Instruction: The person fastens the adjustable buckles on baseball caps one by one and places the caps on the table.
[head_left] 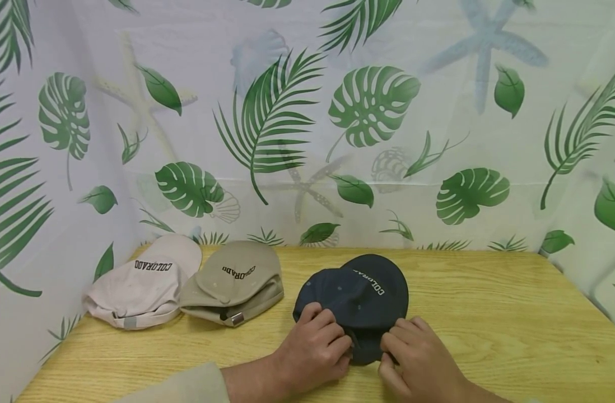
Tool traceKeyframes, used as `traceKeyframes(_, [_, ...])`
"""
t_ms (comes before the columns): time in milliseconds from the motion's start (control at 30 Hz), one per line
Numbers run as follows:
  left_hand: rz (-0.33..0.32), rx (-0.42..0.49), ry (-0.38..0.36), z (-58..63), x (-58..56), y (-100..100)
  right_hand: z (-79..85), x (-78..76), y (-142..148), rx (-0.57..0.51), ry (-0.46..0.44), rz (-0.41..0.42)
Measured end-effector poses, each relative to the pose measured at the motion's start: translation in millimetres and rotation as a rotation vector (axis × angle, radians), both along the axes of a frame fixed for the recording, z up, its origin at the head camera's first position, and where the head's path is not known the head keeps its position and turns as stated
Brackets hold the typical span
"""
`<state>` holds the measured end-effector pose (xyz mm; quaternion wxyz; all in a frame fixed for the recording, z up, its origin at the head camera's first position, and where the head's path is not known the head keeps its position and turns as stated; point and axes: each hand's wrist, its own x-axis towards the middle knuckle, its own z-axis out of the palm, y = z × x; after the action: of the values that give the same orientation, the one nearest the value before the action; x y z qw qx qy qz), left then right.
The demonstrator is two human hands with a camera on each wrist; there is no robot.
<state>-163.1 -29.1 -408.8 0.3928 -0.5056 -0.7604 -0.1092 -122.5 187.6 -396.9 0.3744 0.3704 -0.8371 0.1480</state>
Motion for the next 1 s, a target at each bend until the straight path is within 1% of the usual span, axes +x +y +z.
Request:
traceKeyframes(100, [-0.021,0.023,0.019,-0.1,-0.6,0.6,-0.5,1.1,2.0,0.056,-0.051,-0.076])
traceKeyframes(167, [-0.035,0.038,0.019,-0.6,-0.5,0.9,-1.1,1.8,2.0,0.096,-0.083,-0.12])
traceKeyframes(300, [-0.073,0.063,0.024,-0.9,0.3,2.4,-3.5,3.2,0.4,0.148,-0.141,-0.154])
traceKeyframes(433, [-0.108,0.075,0.017,0.2,2.9,2.4,-3.8,5.9,-2.7,0.209,-0.231,-0.18])
traceKeyframes(533, [-0.125,0.078,0.013,1.1,4.2,1.9,-2.8,7.1,-4.8,0.236,-0.262,-0.171])
traceKeyframes(667, [-0.151,0.083,0.018,1.2,4.5,1.7,-2.2,7.5,-7.6,0.234,-0.245,-0.126])
traceKeyframes(733, [-0.161,0.086,0.016,1.0,5.0,1.4,-1.9,7.9,-8.9,0.234,-0.245,-0.118])
traceKeyframes(833, [-0.171,0.097,0.031,1.0,5.1,1.7,-2.0,7.8,-10.4,0.237,-0.249,-0.121])
traceKeyframes(1000, [-0.163,0.118,0.055,0.5,4.5,3.2,-2.3,6.5,-12.2,0.254,-0.256,-0.134])
